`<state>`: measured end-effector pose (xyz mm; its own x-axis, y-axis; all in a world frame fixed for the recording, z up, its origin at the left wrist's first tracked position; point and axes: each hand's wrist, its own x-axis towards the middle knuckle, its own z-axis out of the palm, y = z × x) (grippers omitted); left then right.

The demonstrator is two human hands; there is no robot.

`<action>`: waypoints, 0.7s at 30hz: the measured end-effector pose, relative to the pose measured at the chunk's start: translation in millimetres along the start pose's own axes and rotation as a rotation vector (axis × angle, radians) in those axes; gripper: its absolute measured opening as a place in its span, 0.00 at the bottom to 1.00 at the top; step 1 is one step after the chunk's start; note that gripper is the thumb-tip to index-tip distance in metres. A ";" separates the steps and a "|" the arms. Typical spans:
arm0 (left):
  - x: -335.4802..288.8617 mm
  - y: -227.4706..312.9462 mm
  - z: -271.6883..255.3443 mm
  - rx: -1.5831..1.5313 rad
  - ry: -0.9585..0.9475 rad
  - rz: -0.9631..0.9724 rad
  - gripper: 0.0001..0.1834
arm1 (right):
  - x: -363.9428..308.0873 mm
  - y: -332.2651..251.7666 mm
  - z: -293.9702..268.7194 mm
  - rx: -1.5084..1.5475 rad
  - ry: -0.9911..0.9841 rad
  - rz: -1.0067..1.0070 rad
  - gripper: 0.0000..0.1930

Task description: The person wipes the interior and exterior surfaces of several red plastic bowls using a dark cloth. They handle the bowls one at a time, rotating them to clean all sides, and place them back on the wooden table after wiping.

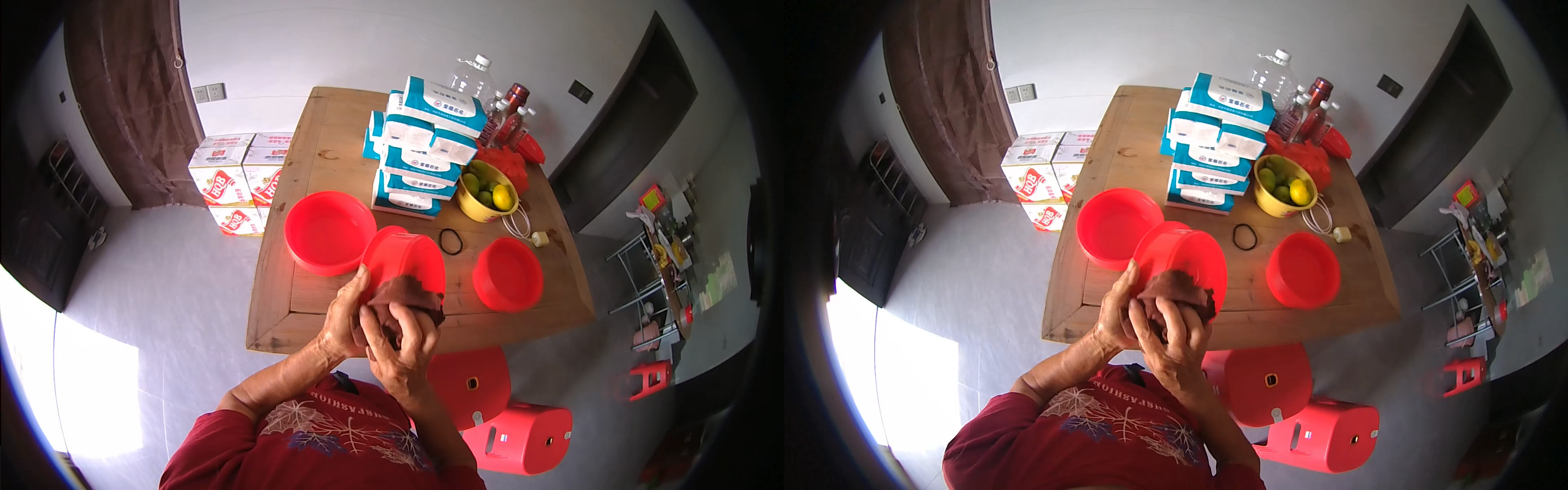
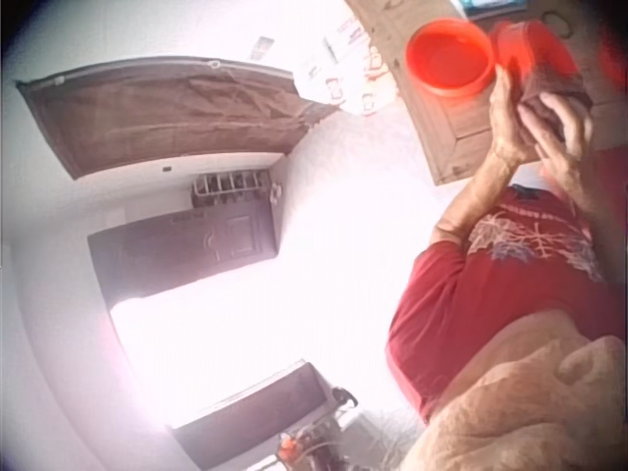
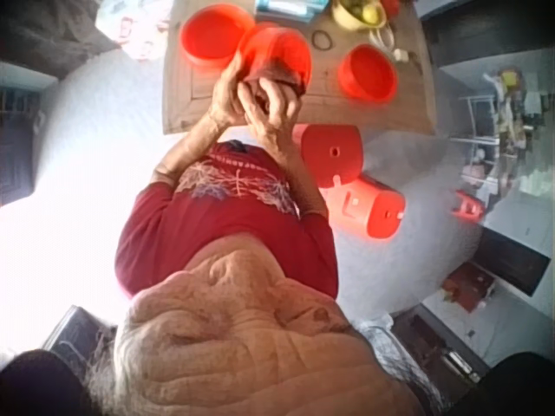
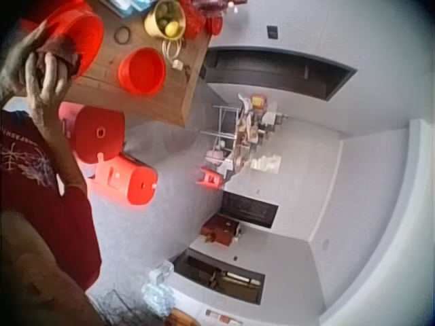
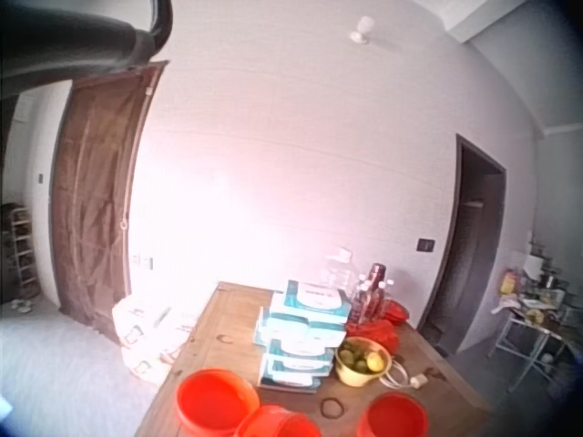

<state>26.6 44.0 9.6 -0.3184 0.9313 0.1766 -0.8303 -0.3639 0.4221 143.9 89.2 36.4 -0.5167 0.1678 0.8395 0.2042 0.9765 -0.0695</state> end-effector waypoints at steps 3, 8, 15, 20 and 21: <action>-0.3 16.2 28.0 -0.162 0.056 -0.064 0.28 | -23.3 10.2 9.0 0.125 0.069 -0.009 0.17; -0.7 18.8 24.1 0.018 0.260 0.075 0.30 | -50.3 13.7 7.1 0.412 0.084 0.169 0.18; -7.5 39.9 26.1 0.436 0.178 0.269 0.13 | -72.3 46.9 16.1 0.303 -0.013 0.460 0.19; -2.2 78.3 34.3 1.271 0.193 0.465 0.08 | -76.8 72.5 37.5 0.129 -0.137 0.456 0.19; 1.0 87.7 37.1 1.449 0.172 0.454 0.08 | -86.2 77.3 44.6 0.156 -0.166 0.508 0.21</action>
<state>-29.6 12.6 79.8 -0.5472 0.6941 0.4679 0.4646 -0.2131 0.8595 167.2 156.3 -65.3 -0.5121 0.6296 0.5842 0.3427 0.7735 -0.5331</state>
